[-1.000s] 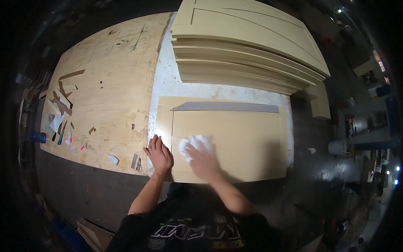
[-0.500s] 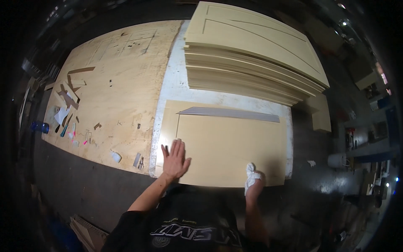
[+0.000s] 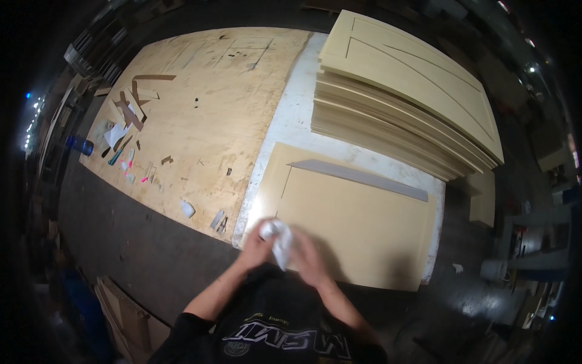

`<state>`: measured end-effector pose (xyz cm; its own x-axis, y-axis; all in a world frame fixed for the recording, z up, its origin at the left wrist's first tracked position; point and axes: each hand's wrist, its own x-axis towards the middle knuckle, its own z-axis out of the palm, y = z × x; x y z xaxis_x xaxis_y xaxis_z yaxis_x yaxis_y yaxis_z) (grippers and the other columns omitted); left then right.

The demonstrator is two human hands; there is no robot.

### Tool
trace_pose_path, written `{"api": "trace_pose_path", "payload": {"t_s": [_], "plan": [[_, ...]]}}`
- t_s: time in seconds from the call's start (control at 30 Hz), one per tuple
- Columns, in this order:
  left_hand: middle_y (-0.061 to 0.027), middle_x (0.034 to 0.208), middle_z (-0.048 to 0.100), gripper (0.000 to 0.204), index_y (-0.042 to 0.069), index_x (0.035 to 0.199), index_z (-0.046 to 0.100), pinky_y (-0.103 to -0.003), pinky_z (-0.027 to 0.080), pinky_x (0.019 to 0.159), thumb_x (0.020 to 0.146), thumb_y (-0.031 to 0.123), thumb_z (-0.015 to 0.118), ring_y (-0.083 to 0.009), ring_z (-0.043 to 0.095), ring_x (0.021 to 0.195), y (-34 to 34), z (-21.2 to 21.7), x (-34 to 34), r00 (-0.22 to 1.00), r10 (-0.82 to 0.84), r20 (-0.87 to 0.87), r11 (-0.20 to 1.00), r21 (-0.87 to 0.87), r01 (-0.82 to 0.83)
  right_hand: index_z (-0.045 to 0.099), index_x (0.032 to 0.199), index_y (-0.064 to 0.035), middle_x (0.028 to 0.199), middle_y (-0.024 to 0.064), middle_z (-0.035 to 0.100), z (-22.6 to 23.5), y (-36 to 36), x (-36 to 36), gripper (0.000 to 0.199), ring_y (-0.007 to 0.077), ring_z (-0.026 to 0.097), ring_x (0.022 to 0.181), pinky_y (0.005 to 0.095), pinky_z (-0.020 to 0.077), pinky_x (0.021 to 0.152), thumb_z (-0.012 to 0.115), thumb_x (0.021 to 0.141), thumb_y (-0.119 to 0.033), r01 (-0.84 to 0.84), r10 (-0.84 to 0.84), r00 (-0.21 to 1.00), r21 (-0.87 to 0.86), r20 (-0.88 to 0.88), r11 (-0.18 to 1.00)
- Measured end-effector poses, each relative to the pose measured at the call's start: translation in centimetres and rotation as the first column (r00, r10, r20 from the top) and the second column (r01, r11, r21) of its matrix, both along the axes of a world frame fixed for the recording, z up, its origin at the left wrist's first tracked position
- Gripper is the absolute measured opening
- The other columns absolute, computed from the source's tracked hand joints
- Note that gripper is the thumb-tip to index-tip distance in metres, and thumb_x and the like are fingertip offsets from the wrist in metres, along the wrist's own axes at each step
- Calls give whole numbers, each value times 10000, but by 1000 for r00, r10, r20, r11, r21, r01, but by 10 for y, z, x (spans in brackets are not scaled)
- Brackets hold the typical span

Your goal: The person uses a square tool to align decorative slats on a cabinet door panel, applies adhesive with a small bottle, and wipes away excess with a cloth before stacking the finished panel on a pile.

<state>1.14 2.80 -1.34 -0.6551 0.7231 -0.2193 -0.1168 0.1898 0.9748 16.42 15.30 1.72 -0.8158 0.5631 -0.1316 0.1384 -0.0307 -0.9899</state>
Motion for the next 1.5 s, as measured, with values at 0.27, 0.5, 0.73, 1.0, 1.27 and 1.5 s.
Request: {"api": "trace_pose_path", "payload": {"t_s": [0.27,0.5,0.73,1.0,1.27,1.5], "plan": [[-307,1539,467,826,41,1539,480,-621,377,1141,825,253,837,-540,430,1411,-46,34,-174,448,-155,-880,605,-443,-661,731,1163,-113,1178,119,736,-37,58,5,275,362,669,1094,440,528,986,758,899,-182,-52,-98,943,431,319,901],[-249,1238,677,679,-22,1313,639,-455,545,977,857,440,840,-390,662,1153,40,-29,-97,911,-202,-359,817,-575,-46,741,1085,-162,1171,52,727,-57,86,-86,267,306,620,1175,437,483,1023,780,901,-351,-209,-117,885,608,451,766],[-254,1264,640,746,-9,1341,557,-478,540,984,814,415,871,-411,640,1174,72,-11,-89,925,-207,-319,733,-677,-70,759,1070,-180,1226,48,710,-27,98,-147,399,327,594,1236,464,497,1029,817,847,-507,-501,-19,597,391,802,772],[-273,1298,572,731,0,1338,470,-539,534,989,852,396,846,-473,598,1195,86,-8,-97,925,-303,-229,633,-774,16,736,993,-146,1188,72,691,-28,108,-172,396,370,551,1247,549,449,1027,862,812,-475,-513,105,433,149,895,845],[-262,1288,549,640,-2,1271,464,-577,535,962,882,367,812,-485,583,1184,94,-7,-88,909,-301,-288,646,-763,-28,687,1056,-149,1276,73,654,-26,110,-175,408,367,503,1281,627,384,1044,858,831,-442,-481,34,497,242,867,843],[-275,1335,557,749,-3,1404,477,-515,500,1036,881,408,822,-469,575,1210,70,-22,-81,895,-277,-349,714,-699,-52,701,1172,-217,1307,46,641,-37,91,-126,387,305,501,1309,514,316,1127,787,889,-466,-422,-14,681,408,732,810]]}}
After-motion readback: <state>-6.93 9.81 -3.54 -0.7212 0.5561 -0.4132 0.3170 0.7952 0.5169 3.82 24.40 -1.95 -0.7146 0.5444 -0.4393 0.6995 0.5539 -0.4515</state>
